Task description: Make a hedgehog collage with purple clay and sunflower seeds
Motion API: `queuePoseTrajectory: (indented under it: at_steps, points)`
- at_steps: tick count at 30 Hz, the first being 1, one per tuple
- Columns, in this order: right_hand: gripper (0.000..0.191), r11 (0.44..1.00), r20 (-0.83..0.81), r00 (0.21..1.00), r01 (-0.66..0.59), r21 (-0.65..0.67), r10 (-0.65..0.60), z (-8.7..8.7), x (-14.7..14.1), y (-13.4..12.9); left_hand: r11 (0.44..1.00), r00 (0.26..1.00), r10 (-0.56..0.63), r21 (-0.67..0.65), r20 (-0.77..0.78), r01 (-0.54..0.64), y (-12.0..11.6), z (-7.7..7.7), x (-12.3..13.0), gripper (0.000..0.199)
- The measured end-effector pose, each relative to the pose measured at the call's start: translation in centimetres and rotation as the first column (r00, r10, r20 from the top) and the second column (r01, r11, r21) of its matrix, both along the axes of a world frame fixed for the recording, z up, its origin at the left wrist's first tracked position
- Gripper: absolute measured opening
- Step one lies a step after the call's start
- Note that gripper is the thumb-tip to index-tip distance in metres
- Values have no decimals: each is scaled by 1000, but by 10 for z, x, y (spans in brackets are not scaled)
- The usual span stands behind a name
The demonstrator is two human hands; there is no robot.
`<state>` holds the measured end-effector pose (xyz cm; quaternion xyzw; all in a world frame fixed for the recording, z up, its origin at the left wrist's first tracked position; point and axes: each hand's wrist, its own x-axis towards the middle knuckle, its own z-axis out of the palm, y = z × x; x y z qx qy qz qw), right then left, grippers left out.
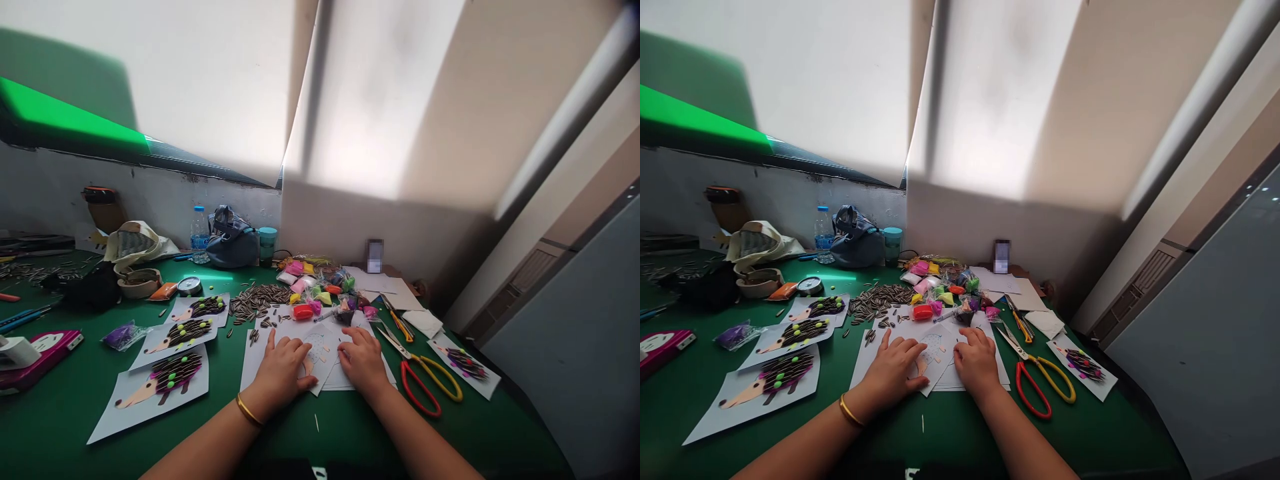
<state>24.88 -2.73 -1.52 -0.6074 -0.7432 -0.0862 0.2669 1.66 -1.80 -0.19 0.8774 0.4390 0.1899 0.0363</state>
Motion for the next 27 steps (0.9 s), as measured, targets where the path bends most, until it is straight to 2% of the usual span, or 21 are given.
queuePoseTrajectory:
  at_steps: [13,27]
  points:
    - [22,1000,-46,999,5,-28,-6,-2,2,0,1000,1000,5,-3,3,-5,-1,2,0,55]
    - [16,999,-48,999,-26,-20,25,-4,1,3,1000,1000,17,-20,-11,-17,-3,6,1,53]
